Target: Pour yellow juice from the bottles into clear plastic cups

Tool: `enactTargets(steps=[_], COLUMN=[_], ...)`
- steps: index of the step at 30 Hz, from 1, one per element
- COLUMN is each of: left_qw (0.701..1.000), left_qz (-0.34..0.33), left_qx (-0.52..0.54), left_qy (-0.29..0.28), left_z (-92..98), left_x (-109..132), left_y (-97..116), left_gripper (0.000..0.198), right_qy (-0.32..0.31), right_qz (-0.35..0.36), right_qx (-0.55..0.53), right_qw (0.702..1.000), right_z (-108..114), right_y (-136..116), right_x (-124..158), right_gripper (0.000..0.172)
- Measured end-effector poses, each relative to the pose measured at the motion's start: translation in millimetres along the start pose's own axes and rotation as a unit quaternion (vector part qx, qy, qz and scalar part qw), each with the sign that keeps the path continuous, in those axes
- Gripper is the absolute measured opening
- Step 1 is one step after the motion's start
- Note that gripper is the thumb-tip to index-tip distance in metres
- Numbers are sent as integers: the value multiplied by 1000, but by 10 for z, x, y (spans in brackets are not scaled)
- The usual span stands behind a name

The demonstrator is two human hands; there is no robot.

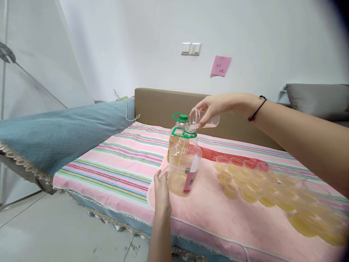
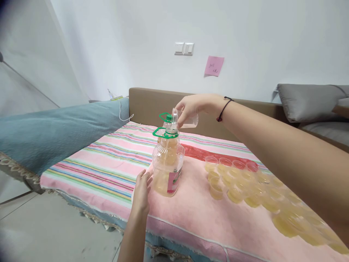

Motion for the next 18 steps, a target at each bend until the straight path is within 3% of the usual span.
enactTargets(steps=[11, 18], left_qw=[1000, 998], left_qz=[-26, -65], left_qx=[-6, 1], left_qy=[6, 22], left_z=[23, 44], left_x=[-27, -32], left_y=[-3, 34], left_gripper=[48, 53], right_qy=[39, 23], right_qz=[-12, 116], right_qx=[85, 184], right_qw=[996, 976], right_z=[79, 10], right_y=[-188, -339], right_x=[-107, -144], right_gripper=[44, 52])
Point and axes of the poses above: each hand's wrist, its own x-axis away from the middle knuckle, its own z-axis out of the back of the hand, y = z × x, the point moved 8 cm from there along -x, towards the middle knuckle, and after that the axes turned 3 degrees about -x, right-handed, at the moved point
